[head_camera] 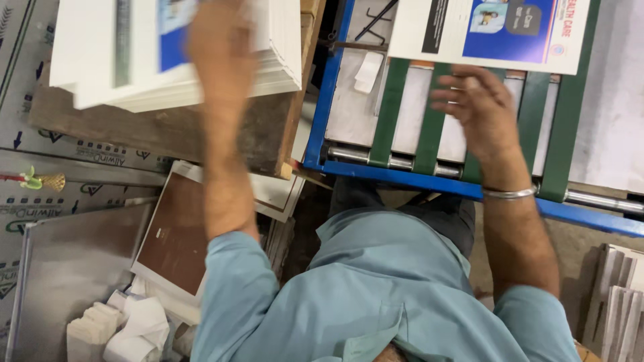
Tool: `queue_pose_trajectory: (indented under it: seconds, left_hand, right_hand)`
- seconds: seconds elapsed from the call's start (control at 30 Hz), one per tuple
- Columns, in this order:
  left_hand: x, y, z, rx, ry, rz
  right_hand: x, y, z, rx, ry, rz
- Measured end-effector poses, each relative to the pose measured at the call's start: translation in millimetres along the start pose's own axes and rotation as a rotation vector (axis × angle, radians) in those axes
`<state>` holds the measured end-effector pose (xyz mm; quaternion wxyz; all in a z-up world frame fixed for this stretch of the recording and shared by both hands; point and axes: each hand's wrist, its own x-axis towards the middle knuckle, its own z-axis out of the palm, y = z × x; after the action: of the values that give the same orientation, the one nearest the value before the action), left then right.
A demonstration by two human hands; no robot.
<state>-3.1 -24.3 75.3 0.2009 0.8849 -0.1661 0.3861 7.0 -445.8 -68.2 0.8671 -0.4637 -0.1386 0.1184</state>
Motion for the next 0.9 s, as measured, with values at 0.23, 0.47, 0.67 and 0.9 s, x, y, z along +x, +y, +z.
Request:
queue_pose_trajectory:
  seconds: [0.23,0.47,0.67,0.9]
  left_hand:
    - [-35,139,78,0.192,-0.535,0.268]
    - [-32,97,20,0.37,-0.704,0.122]
    - [-25,12,-13,0.467,-0.343,0.039]
    - [-35,-15,-6,0.404,-0.222,0.09]
  right_hand:
    - [21,17,95,0.211,0.044,0.168]
    - [21,16,3,0.225,0.468,-0.047]
    - [2,24,-117,0.09,0.708,-0.255]
    - [-9,24,-187,-0.011,0.965,-0.306]
